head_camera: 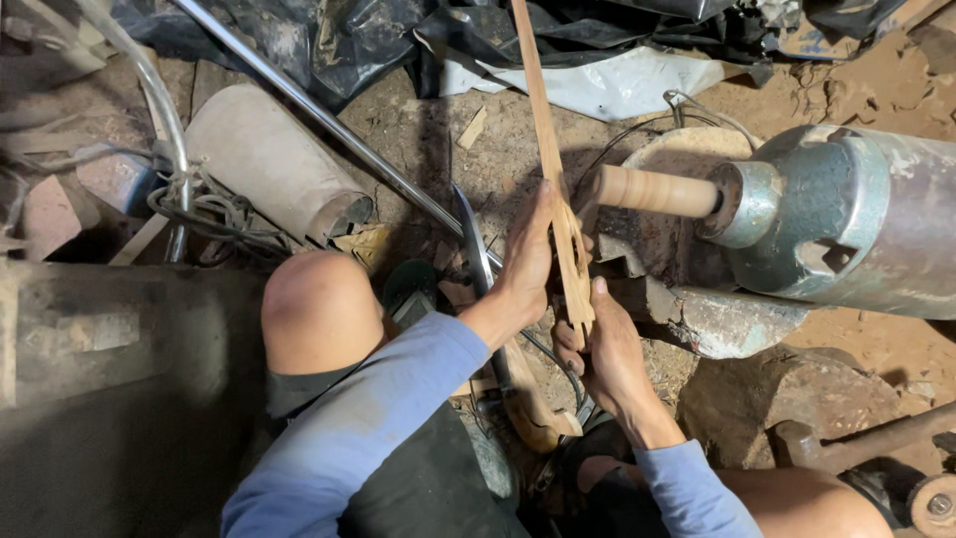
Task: The person shapes a wooden piece mounted on a rotating lathe using a hand tool, then smooths the finished piece with an angle grinder. The person holds the tool against the spinning wood to carve and refine its surface, then switches to a power tool for final smoothing.
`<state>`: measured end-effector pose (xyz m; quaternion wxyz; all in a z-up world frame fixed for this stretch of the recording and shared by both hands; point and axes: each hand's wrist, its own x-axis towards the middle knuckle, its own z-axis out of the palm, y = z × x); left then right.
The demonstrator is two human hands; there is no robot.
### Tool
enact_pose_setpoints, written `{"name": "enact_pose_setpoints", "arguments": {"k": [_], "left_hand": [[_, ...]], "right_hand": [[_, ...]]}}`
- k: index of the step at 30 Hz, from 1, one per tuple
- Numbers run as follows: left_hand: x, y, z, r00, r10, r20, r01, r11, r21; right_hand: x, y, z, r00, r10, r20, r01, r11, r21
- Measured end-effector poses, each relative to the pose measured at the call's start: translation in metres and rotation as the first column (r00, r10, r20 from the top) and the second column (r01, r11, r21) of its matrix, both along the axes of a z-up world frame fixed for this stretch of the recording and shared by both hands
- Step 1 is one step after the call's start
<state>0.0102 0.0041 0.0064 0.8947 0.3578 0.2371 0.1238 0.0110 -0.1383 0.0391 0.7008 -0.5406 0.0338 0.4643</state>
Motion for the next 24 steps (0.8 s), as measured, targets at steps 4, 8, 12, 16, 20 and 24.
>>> {"name": "enact_pose_setpoints", "arguments": {"k": [4, 8, 12, 16, 20, 24], "left_hand": [[0.024, 0.002, -0.006, 0.997, -0.043, -0.070, 0.045, 0.998, 0.034], [0.052, 0.006, -0.009, 0.992, -0.044, -0.118, 0.048, 0.998, 0.031], [0.068, 0.009, -0.017, 0.996, -0.078, -0.048, 0.082, 0.991, 0.103], [0.091, 0.013, -0.030, 0.996, -0.060, -0.067, 0.065, 0.995, 0.074], [0.114, 0.017, -0.041, 0.999, 0.007, -0.053, -0.005, 0.999, 0.051], [0.126, 0.021, -0.045, 1.000, 0.011, 0.015, -0.010, 0.999, -0.050]], "right_hand": [[0.007, 0.012, -0.004, 0.994, -0.046, -0.096, 0.044, 0.999, -0.020], [0.024, 0.027, -0.005, 0.987, -0.138, -0.078, 0.138, 0.990, -0.008], [0.038, 0.033, -0.001, 0.990, -0.141, -0.006, 0.141, 0.990, -0.028], [0.054, 0.037, -0.002, 0.986, -0.166, 0.018, 0.166, 0.986, -0.022], [0.070, 0.044, -0.010, 0.978, -0.201, -0.058, 0.204, 0.978, 0.046], [0.079, 0.048, -0.019, 0.971, -0.232, -0.061, 0.235, 0.970, 0.053]]}}
